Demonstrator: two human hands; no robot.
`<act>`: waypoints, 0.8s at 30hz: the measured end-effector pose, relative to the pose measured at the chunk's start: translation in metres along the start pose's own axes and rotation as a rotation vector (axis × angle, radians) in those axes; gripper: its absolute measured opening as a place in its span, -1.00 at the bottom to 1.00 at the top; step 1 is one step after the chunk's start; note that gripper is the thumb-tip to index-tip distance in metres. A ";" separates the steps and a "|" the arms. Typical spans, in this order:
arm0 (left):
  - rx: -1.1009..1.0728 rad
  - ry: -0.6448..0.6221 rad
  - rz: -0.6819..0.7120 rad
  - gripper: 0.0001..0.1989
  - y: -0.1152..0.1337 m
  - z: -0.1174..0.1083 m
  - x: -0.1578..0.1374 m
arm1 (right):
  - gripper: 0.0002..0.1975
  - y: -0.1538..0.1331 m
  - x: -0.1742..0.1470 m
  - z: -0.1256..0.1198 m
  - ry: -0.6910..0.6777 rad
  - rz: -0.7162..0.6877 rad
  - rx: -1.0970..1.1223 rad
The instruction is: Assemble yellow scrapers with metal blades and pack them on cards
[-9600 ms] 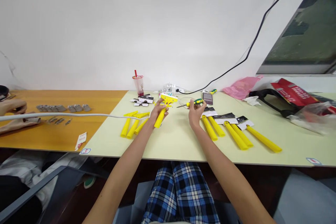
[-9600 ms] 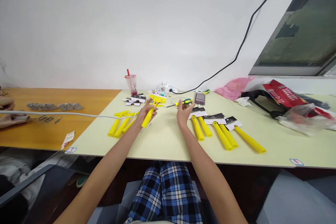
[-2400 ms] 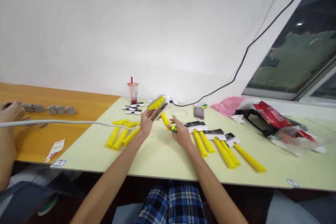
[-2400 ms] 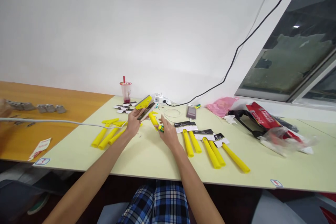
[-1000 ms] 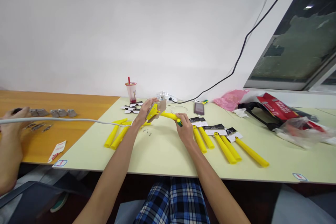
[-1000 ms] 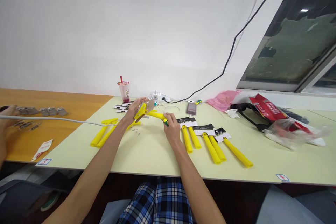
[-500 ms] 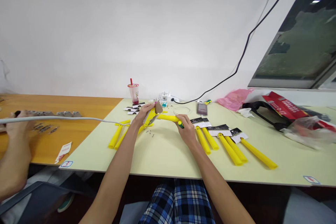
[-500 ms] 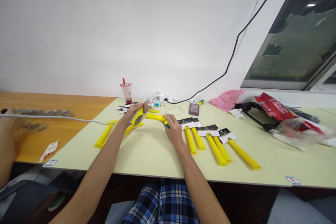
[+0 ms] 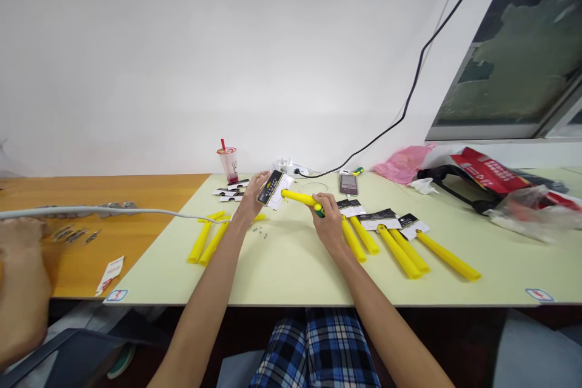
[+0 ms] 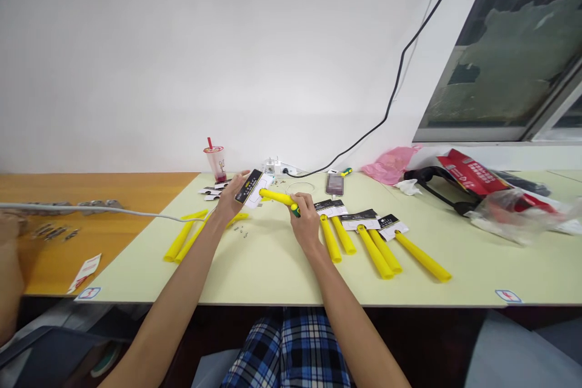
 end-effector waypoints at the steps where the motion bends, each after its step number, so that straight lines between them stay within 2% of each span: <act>1: -0.012 0.006 -0.019 -0.47 -0.005 0.001 0.000 | -0.84 0.001 0.000 -0.002 0.025 0.006 -0.007; 5: -0.032 -0.080 -0.182 -0.40 -0.029 0.015 -0.005 | -0.88 0.008 0.000 -0.006 0.074 0.048 -0.037; 7: -0.025 -0.104 -0.215 -0.42 -0.034 0.020 -0.008 | -0.89 0.011 -0.001 -0.006 0.072 0.072 -0.052; 11: 0.002 -0.002 -0.100 -0.36 -0.026 0.012 -0.002 | -0.88 0.013 -0.002 -0.001 0.031 0.087 -0.074; 15: -0.059 0.120 -0.020 -0.30 -0.023 -0.005 0.006 | -0.72 0.012 -0.003 0.012 -0.084 0.093 -0.048; 17: -0.111 0.129 0.009 -0.30 -0.022 -0.009 0.009 | -0.66 0.009 -0.004 0.018 -0.142 0.095 -0.023; 20: -0.171 0.110 0.019 -0.34 -0.023 -0.010 0.009 | -0.67 0.002 -0.004 0.022 -0.211 0.093 -0.002; 24: -0.275 0.116 0.003 -0.47 -0.026 -0.012 0.007 | -0.72 -0.006 -0.002 0.021 -0.225 0.071 0.026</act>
Point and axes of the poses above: each hand's wrist, its own x-axis towards the middle knuckle, its own z-axis out of the palm, y = z × x, the point moved 9 cm from there along x, towards the middle knuckle, and after that the axes turned 1 degree about x, right-handed, at the moved point
